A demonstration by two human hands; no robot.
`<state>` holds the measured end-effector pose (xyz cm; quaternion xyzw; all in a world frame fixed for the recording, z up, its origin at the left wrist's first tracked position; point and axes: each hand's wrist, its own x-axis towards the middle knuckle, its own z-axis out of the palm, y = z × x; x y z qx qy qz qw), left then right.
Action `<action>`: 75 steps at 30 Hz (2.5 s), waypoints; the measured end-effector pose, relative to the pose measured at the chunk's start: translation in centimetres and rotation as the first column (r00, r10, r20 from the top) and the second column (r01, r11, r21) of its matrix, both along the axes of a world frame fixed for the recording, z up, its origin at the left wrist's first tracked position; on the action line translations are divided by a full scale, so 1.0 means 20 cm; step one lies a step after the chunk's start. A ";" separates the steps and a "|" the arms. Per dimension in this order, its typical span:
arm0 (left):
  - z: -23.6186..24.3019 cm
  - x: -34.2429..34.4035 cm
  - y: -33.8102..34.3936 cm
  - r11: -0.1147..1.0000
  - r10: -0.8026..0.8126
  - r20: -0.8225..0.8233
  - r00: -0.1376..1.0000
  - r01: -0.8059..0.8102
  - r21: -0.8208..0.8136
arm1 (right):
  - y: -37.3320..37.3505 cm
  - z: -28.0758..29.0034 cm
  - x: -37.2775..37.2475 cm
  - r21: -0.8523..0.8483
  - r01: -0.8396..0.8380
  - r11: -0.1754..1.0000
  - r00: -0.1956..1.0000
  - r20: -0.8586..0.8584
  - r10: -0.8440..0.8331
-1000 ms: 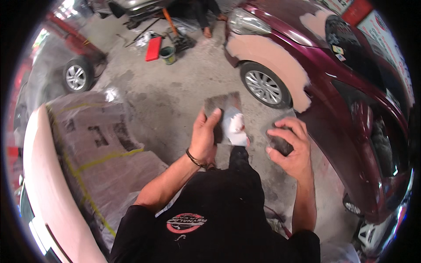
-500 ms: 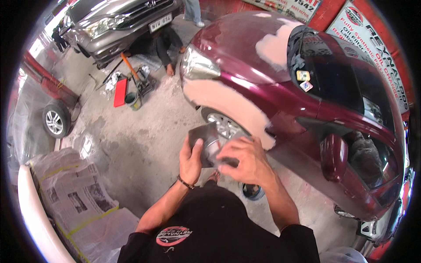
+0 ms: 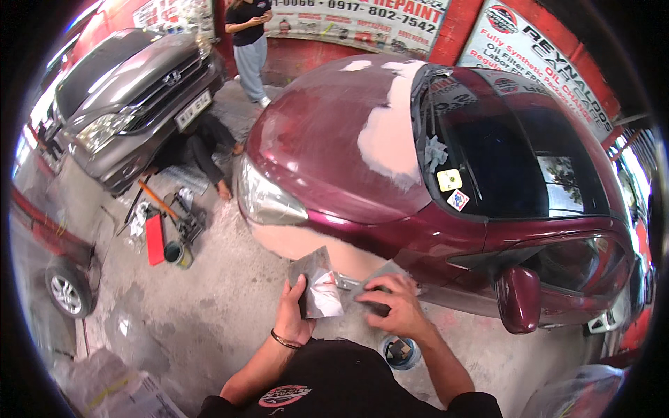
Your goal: The person applies body filler to the hood of a car, spreads the filler over the damaged areas with a metal spreader, and prepares more filler material in a bucket.
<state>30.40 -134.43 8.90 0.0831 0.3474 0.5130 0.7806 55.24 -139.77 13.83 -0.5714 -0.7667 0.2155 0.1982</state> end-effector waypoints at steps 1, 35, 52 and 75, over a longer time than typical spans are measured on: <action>0.01 -0.01 0.11 0.997 -0.019 0.001 1.000 0.019 0.070 | 0.07 0.03 0.00 0.054 0.075 0.996 0.996 -0.059 -0.072; 0.30 0.36 1.22 0.977 -0.122 -0.014 0.992 0.123 0.175 | 1.12 0.38 0.28 0.258 0.003 0.966 0.998 -0.068 0.015; 0.41 0.30 1.27 0.640 0.404 -0.698 0.591 0.363 0.677 | 1.15 0.40 0.00 0.184 -0.100 0.978 0.995 0.001 0.101; 0.30 0.26 1.28 0.966 0.020 -0.060 0.998 -0.003 0.260 | 1.22 0.56 0.19 0.257 -0.014 0.966 0.999 0.036 0.005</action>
